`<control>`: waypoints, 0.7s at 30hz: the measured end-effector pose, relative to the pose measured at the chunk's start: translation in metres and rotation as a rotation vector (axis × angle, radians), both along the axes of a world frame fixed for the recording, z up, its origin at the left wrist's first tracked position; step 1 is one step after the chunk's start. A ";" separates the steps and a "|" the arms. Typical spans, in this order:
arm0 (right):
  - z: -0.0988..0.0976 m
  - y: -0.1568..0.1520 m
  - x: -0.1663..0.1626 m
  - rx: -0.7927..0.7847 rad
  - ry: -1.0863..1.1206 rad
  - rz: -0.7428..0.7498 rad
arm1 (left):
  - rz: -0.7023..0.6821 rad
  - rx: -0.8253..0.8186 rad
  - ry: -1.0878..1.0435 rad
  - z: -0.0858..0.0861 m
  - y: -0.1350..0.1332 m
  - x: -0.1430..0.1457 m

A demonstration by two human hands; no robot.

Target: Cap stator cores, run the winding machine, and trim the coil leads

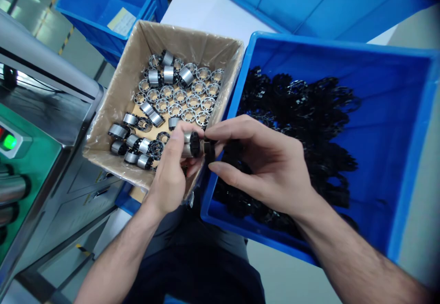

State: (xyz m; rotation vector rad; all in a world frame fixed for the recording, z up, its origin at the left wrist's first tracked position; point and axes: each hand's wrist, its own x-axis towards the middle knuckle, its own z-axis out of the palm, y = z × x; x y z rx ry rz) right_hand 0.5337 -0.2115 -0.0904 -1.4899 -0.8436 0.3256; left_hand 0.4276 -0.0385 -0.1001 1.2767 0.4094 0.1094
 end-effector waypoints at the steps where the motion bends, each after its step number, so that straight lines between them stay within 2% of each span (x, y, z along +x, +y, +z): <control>1: 0.000 0.001 0.000 0.008 -0.025 0.014 | -0.009 -0.011 -0.002 0.001 0.000 0.000; 8: -0.003 0.001 0.000 -0.036 -0.054 0.011 | -0.016 0.017 -0.020 -0.001 0.000 -0.004; 14: -0.002 0.002 0.001 0.013 -0.091 -0.003 | -0.041 0.047 -0.008 0.000 0.000 -0.004; 21: -0.005 0.004 -0.003 -0.022 -0.136 -0.068 | -0.043 0.081 0.007 -0.002 0.001 -0.004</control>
